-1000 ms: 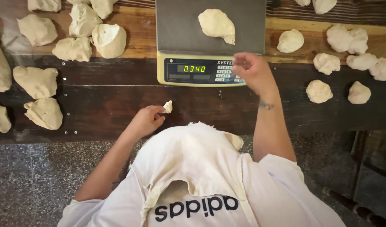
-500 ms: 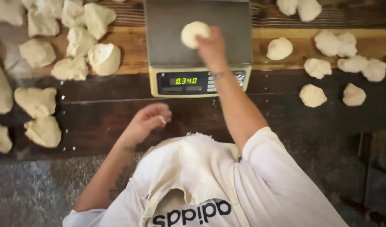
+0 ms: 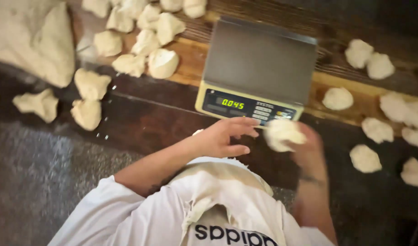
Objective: A bakery worker portions a large mass of dough by cutting it with a knife, weighing each piece on a digital scale for accuracy, and then rolling the pieces into uniform balls on a wooden table.
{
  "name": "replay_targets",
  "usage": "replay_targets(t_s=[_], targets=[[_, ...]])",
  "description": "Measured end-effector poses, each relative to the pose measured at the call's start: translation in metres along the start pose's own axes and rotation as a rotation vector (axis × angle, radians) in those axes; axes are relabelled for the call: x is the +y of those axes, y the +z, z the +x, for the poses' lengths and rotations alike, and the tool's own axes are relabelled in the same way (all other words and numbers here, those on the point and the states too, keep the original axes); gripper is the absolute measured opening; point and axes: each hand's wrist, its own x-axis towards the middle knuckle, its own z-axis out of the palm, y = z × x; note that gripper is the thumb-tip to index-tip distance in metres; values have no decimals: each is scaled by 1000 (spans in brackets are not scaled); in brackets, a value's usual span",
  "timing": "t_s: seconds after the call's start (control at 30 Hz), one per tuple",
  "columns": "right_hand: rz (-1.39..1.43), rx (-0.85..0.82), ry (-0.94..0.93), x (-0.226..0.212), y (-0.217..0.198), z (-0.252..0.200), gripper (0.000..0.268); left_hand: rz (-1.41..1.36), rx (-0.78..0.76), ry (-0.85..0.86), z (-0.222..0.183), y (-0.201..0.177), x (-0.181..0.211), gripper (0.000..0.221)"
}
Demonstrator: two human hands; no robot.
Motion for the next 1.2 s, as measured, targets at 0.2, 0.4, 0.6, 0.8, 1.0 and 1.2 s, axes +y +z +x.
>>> replay_targets(t_s=[0.2, 0.4, 0.6, 0.8, 1.0, 1.2], targets=[[-1187, 298, -29, -59, -44, -20, 87, 44, 257, -391, -79, -23, -57, 20], [-1046, 222, 128, -115, 18, -37, 58, 328, 769, -753, -122, -123, -140, 28], [-1065, 85, -145, -73, 67, -38, 38, 815, 844, -956, -106, -253, -216, 73], [-869, -419, -169, 9, 182, -25, 30, 782, 753, -818, -109, -204, -204, 42], [-1172, -762, -303, 39, 281, 20, 28, -21, 709, -834, -145, -40, -222, 43], [-452, -465, 95, 25, 264, 31, 48, -202, 464, -394, -113, -39, -61, 66]])
